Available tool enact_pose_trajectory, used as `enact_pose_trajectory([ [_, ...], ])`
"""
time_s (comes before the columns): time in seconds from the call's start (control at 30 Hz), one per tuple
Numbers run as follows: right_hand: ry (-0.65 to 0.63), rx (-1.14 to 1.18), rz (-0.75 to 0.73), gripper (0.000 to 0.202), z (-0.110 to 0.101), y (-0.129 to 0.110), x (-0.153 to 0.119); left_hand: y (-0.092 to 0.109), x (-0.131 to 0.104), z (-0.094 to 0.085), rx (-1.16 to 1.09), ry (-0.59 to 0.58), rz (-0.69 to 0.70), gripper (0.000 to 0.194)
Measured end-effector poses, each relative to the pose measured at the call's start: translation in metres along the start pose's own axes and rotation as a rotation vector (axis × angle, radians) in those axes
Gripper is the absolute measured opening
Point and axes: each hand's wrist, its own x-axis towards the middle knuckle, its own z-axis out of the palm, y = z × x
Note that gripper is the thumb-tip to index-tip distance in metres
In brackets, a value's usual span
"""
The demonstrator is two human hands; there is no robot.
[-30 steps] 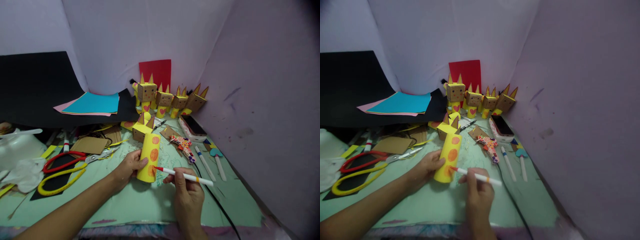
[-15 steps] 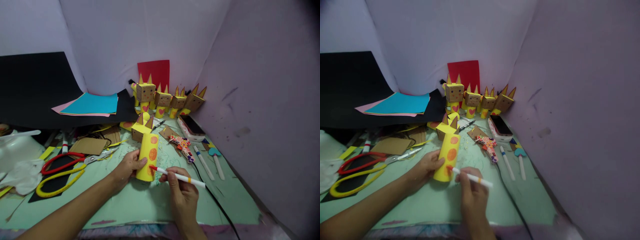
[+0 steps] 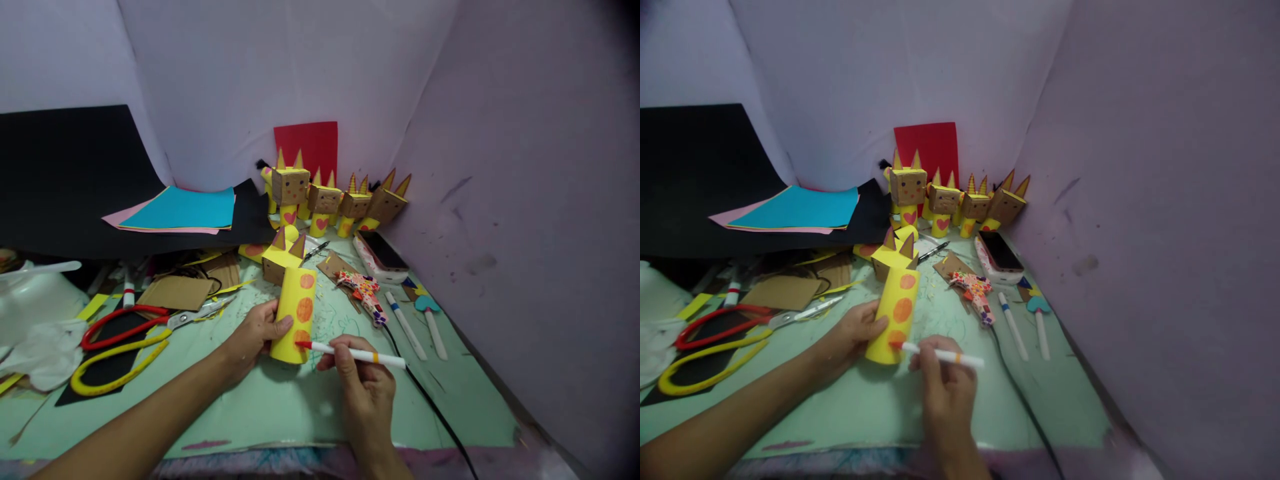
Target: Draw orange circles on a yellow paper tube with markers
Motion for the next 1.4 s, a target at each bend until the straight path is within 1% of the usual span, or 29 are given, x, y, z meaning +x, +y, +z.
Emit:
enact_pose_trajectory([
  [0.1, 0.026, -0.011, -0.004, 0.03, -0.0008, 0.0002, 0.0002, -0.0002, 0.0001, 0.0003, 0.009, -0.007, 0.005, 0.041],
  [0.27, 0.015, -0.004, -0.03, 0.028, -0.0004, 0.0012, 0.0002, -0.0016, 0.0013, -0.0006, 0.006, -0.025, 0.006, 0.041],
  [0.47, 0.017, -0.008, -0.002, 0.03, -0.0001, 0.0001, -0.0002, 0.0002, 0.0012, 0.001, 0.008, 0.002, -0.006, 0.041],
  [0.57, -0.003, 0.025, 0.008, 0.028, -0.0011, 0.0035, 0.0023, -0.0001, 0.0012, 0.0003, 0.012, -0.003, -0.012, 0.04],
  [0.7, -0.035, 0.016, 0.034, 0.031, -0.0026, 0.0059, 0.0037, -0.0013, 0.0014, -0.0013, 0.027, -0.003, -0.012, 0.04],
  [0.8, -0.035, 0.034, 0.019, 0.032, -0.0034, 0.0061, 0.0024, -0.0012, 0.0014, -0.0012, 0.031, -0.001, -0.013, 0.044],
  [0.93, 0.028, 0.047, -0.038, 0.029, -0.0031, 0.0057, 0.001, -0.0012, 0.0018, -0.0007, 0.029, -0.012, -0.004, 0.045],
  [1.07, 0.008, -0.034, -0.085, 0.025, -0.0023, 0.0036, 0.0015, -0.0018, 0.0011, -0.0007, 0.027, -0.029, 0.004, 0.047],
  [1.23, -0.042, -0.045, -0.095, 0.026, -0.0033, 0.0043, 0.0013, -0.0015, 0.0003, -0.0006, 0.048, -0.013, 0.015, 0.047],
  [1.4, -0.009, -0.053, -0.1, 0.024, -0.0036, 0.005, 0.0017, -0.0018, 0.0019, -0.0013, 0.048, -0.017, 0.013, 0.048],
])
